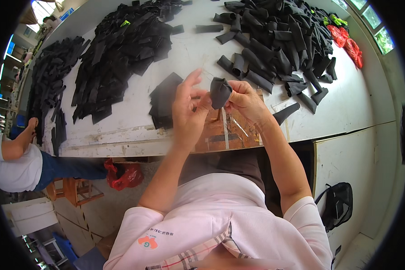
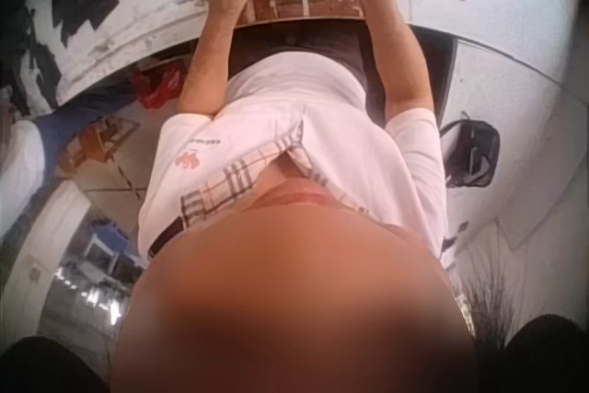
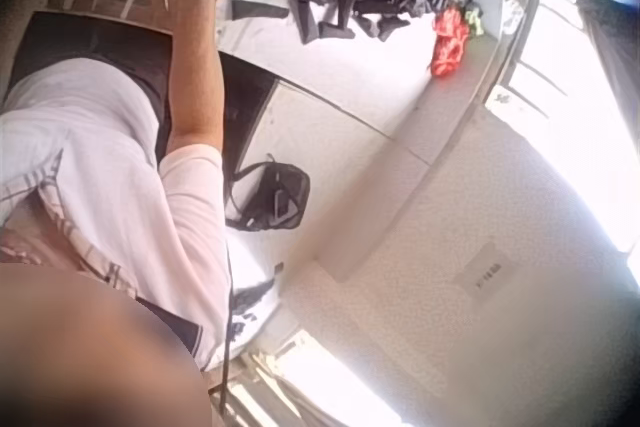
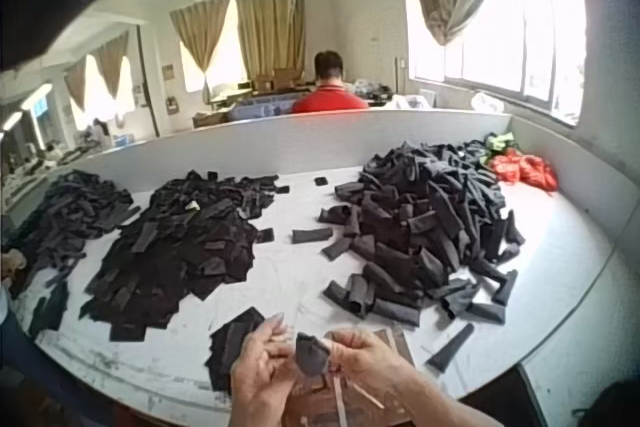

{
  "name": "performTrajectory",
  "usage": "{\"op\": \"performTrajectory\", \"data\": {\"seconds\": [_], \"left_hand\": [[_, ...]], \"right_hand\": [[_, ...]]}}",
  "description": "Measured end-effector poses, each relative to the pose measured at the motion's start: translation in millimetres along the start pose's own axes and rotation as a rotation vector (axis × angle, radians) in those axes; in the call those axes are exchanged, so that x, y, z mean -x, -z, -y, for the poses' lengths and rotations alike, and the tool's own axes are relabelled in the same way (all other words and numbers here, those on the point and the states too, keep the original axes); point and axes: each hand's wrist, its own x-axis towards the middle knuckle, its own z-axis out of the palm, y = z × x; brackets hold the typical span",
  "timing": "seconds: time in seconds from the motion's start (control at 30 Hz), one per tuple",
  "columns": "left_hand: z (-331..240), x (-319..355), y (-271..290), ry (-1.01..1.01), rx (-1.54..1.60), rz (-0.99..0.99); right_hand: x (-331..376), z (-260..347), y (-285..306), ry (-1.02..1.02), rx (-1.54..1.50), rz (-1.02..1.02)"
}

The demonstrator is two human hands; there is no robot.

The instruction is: The person is manually assembling or processing small black industrial components by inserting a thin rod into them and manipulating the material.

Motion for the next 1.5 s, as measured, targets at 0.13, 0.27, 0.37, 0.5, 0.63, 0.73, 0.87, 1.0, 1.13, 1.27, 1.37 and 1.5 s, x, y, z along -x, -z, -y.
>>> {"op": "performTrajectory", "data": {"seconds": [0.13,0.27,0.37,0.5,0.63,0.73,0.87,1.0,1.13,1.27,1.37,1.5], "left_hand": [[-7,-14,11,-0.089,-0.01,0.257],[-23,-8,3,0.042,0.327,0.092],[-14,-8,11,0.11,0.374,0.033],[3,7,6,0.125,0.347,0.078],[-14,5,-15,0.14,0.394,0.094],[-23,-13,-10,0.167,0.341,0.28],[4,-23,-5,0.332,0.233,0.548],[-14,-20,-6,0.167,0.044,0.433],[-1,-20,-4,0.181,-0.204,0.539],[-14,-12,-10,0.111,-0.101,0.367],[-23,-14,-10,0.139,0.165,0.246],[-24,-23,-1,0.106,0.064,0.448]], "right_hand": [[12,20,-16,0.181,0.398,-0.167],[23,54,-35,0.575,1.284,-0.084],[15,57,-35,0.591,1.518,-0.06],[13,24,-18,0.546,1.342,-0.079],[20,23,-20,0.483,1.278,-0.137],[22,25,-24,0.541,1.222,-0.146],[20,-16,-6,0.322,1.027,-0.184],[23,6,-20,0.583,1.006,-0.191],[22,-20,-11,0.402,0.931,-0.184],[23,-10,-10,0.423,1.052,-0.146],[25,12,-17,0.476,1.098,-0.116],[20,-12,-9,0.443,1.009,-0.128]]}}
